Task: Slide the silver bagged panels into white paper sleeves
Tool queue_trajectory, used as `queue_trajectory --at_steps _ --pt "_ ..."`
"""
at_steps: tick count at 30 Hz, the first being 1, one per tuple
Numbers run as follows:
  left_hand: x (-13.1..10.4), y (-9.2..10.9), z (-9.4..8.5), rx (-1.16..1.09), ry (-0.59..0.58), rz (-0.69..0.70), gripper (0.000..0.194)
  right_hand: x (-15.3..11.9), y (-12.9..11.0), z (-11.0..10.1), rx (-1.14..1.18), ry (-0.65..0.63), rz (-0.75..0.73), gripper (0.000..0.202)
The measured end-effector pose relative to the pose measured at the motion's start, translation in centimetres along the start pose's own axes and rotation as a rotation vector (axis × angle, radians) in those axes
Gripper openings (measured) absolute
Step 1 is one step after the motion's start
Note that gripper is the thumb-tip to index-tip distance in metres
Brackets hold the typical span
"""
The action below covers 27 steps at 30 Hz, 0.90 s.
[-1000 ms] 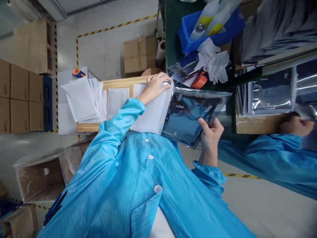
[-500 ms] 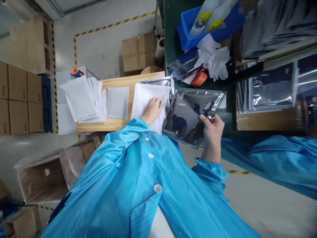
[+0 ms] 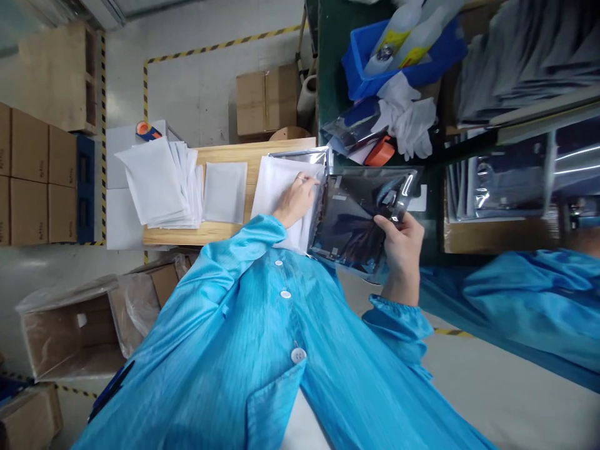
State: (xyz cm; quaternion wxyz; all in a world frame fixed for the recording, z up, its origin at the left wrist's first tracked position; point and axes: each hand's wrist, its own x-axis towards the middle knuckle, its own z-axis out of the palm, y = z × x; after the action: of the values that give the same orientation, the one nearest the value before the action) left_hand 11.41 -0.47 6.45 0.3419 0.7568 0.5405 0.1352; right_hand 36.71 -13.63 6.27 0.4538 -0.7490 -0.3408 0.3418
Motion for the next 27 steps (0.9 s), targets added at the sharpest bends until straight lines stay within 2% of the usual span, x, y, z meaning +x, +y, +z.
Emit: queue_trajectory --at_steps 6,12,18,27 --pt "3.2 0.5 0.1 0.013 -0.055 0.059 0.047 -0.8 -1.6 -0.5 -0.036 0.005 -0.036 0.036" --pt "4.7 -0.2 0.2 -0.001 -0.084 0.085 0.052 -0.8 -2.5 -0.3 -0.106 -0.048 -0.024 0.04" --pt "4.9 0.2 -0.4 0.025 -0.082 0.056 0.055 -0.5 -3.1 -0.1 -0.155 -0.065 -0.015 0.04" --pt "3.4 2.5 -1.7 0.039 -0.081 0.098 0.048 0.1 -4.1 0.4 -0.165 -0.075 0.0 0.035"
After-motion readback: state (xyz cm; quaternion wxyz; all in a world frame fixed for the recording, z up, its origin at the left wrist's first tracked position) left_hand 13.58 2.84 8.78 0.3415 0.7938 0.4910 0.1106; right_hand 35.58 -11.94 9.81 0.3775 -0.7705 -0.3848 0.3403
